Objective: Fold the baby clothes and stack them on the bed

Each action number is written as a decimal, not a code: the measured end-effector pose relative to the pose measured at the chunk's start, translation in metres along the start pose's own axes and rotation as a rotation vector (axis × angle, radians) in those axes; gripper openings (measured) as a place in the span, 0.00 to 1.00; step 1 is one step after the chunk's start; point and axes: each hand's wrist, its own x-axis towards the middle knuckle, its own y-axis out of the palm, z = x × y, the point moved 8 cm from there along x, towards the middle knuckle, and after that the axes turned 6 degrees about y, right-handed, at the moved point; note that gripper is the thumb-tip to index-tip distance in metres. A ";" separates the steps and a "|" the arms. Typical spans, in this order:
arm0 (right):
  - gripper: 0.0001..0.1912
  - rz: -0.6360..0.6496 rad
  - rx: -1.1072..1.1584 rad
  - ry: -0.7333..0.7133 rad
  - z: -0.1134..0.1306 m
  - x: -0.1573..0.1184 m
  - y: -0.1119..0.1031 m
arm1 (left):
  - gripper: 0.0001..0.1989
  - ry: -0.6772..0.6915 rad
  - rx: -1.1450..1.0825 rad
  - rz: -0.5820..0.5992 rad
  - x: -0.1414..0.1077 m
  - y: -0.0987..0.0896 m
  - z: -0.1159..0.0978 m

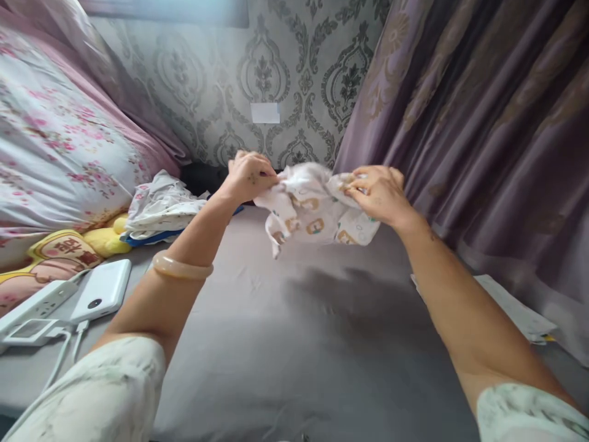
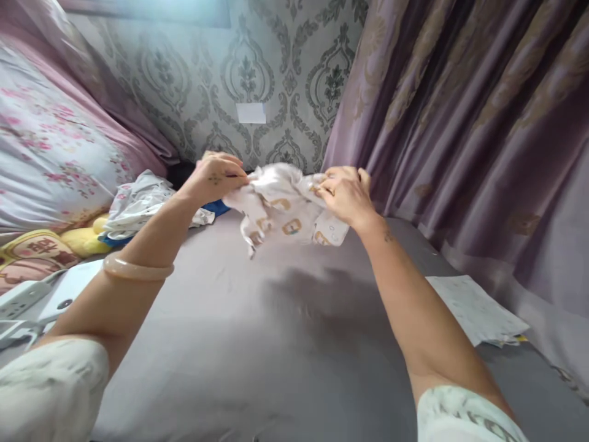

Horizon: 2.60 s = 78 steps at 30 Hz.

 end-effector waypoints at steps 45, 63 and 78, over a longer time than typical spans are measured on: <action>0.22 0.703 0.816 0.567 -0.005 -0.056 -0.047 | 0.14 -0.079 -0.256 0.297 -0.021 -0.050 -0.022; 0.15 0.836 -0.019 0.270 -0.035 -0.166 0.190 | 0.17 -0.179 0.129 0.764 -0.196 0.178 0.073; 0.17 0.929 -0.079 0.288 -0.059 -0.138 0.240 | 0.19 -0.065 0.222 0.772 -0.170 0.225 0.106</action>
